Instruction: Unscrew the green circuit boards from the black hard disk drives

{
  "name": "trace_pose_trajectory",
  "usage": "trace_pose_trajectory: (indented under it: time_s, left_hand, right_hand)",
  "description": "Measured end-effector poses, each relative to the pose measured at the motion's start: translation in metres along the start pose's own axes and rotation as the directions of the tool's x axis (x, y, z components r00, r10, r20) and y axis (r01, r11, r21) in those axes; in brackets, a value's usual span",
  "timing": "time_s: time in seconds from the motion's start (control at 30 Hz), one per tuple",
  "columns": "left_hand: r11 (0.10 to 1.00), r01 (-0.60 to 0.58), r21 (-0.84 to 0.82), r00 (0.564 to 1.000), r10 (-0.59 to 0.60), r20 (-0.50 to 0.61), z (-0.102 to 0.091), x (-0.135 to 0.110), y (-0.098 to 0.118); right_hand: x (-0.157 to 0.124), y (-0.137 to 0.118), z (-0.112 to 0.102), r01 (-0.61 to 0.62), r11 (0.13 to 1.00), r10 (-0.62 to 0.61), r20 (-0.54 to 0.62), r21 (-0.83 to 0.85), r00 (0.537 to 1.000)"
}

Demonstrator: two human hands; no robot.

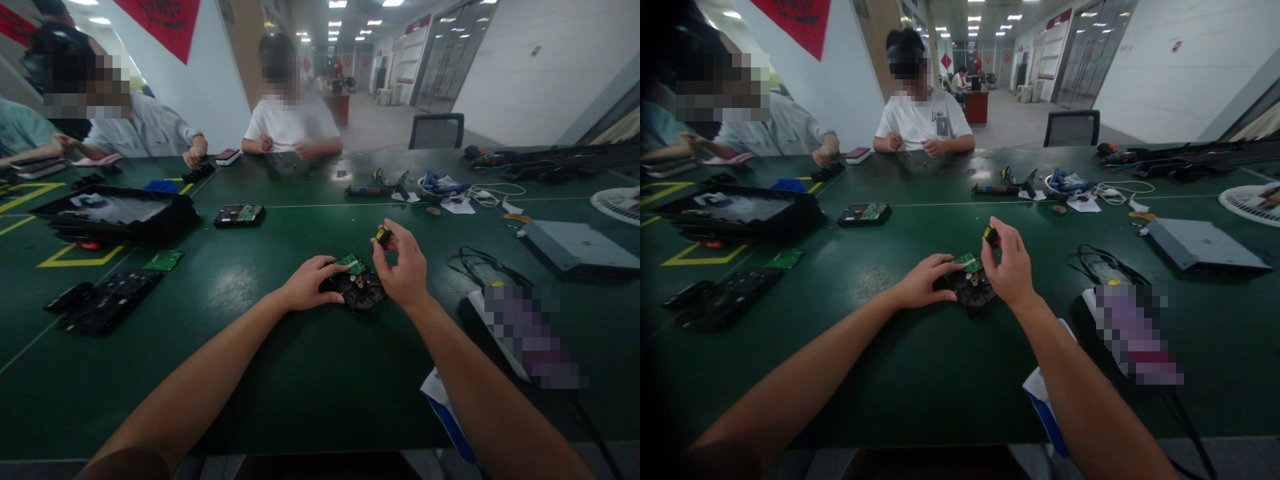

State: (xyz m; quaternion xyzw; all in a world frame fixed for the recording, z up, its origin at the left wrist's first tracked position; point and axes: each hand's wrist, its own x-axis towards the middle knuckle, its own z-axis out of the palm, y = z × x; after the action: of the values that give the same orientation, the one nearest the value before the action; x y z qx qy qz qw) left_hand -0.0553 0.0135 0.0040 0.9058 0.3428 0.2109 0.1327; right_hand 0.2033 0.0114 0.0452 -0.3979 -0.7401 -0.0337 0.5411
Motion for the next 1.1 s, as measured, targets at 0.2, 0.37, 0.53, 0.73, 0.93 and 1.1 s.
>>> trace_pose_trajectory:
  time_s: [0.2,0.37,0.53,0.73,0.93,1.1]
  left_hand:
    - [1.000,-0.004,0.007,1.000,0.004,-0.007,0.0010,0.0000,-0.0012]
    - [1.000,-0.020,0.006,1.000,0.020,-0.013,0.0024,-0.0002,-0.0030]
    - [1.000,-0.003,0.004,1.000,0.003,-0.003,0.0006,-0.0002,-0.0005]
    - [1.000,-0.008,-0.010,1.000,0.008,0.007,-0.0032,-0.0010,0.0020]
    - [1.000,0.009,-0.025,1.000,-0.009,0.020,-0.0054,-0.0012,0.0039]
    - [1.000,0.013,-0.017,1.000,-0.013,0.013,-0.0059,-0.0010,0.0059]
  right_hand:
    - [0.0006,-0.0030,-0.0024,0.023,1.000,-0.023,0.014,-0.008,1.000]
    - [-0.0020,0.0014,0.0021,0.027,0.999,-0.027,0.019,0.037,0.999]
    - [-0.0028,0.0026,0.0032,0.010,1.000,-0.010,-0.003,-0.001,1.000]
    - [-0.0032,0.0014,0.0002,0.010,1.000,-0.010,0.028,0.007,1.000]
    - [-0.0044,0.0023,0.0021,-0.009,1.000,0.009,-0.002,-0.008,1.000]
    - [-0.0034,0.0009,0.0008,-0.015,1.000,0.015,0.007,-0.006,1.000]
